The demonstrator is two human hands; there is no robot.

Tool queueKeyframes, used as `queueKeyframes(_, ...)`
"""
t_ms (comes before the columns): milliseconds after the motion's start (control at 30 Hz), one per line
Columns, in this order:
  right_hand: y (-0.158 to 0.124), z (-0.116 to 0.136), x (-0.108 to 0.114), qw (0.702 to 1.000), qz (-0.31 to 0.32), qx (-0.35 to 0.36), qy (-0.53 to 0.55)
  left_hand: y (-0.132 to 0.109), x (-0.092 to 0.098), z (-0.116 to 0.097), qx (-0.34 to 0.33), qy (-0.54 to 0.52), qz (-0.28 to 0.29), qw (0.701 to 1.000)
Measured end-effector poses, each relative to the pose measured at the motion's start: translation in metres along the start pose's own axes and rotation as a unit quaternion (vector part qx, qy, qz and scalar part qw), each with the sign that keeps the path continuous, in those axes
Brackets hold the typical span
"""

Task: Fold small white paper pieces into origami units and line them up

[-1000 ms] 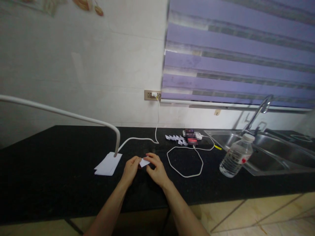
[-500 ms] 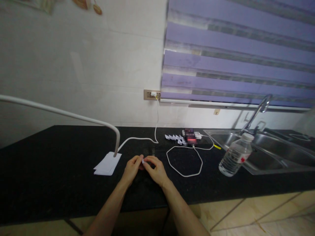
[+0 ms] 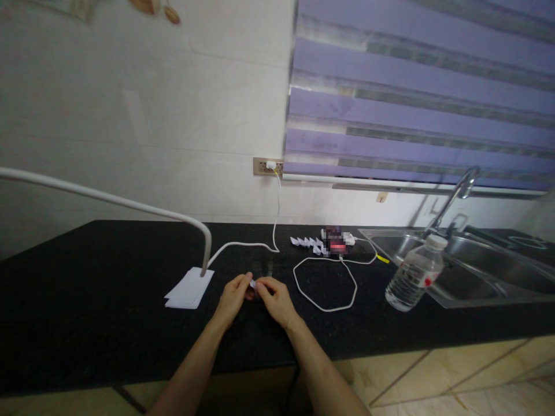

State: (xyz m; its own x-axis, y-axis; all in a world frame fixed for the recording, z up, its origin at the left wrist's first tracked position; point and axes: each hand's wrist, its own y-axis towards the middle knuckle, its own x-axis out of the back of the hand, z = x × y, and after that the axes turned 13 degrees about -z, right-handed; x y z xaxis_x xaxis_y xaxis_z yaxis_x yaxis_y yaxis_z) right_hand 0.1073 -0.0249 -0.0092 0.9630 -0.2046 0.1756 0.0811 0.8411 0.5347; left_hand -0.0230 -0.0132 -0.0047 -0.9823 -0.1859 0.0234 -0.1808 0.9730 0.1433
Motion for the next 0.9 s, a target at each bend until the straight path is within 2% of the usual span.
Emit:
queueKeyframes(200,0.000,-0.007,-0.001,0.999,-0.043,-0.021,-0.016,0.000,-0.001,0.001,0.001,0.007,-0.001,1.000)
queueKeyframes(433,0.000,-0.004,0.001,0.997,-0.064,0.006,-0.047,-0.001,-0.001,0.000,-0.009,0.015,0.048,0.999)
queueKeyframes(533,0.002,-0.002,0.004,0.995,-0.078,-0.002,-0.067,0.001,-0.001,0.002,0.009,0.004,0.046,0.999)
queueKeyframes(667,0.002,0.003,0.005,0.995,-0.023,0.007,-0.092,0.004,0.002,0.002,0.038,0.011,0.037,0.999)
queueKeyframes(800,0.000,0.008,0.005,0.994,0.018,0.029,-0.099,0.004,0.009,-0.002,0.071,0.021,0.075,0.994)
queueKeyframes(900,0.000,0.009,0.007,0.994,0.031,0.018,-0.104,0.002,0.014,-0.005,0.083,0.025,0.097,0.991)
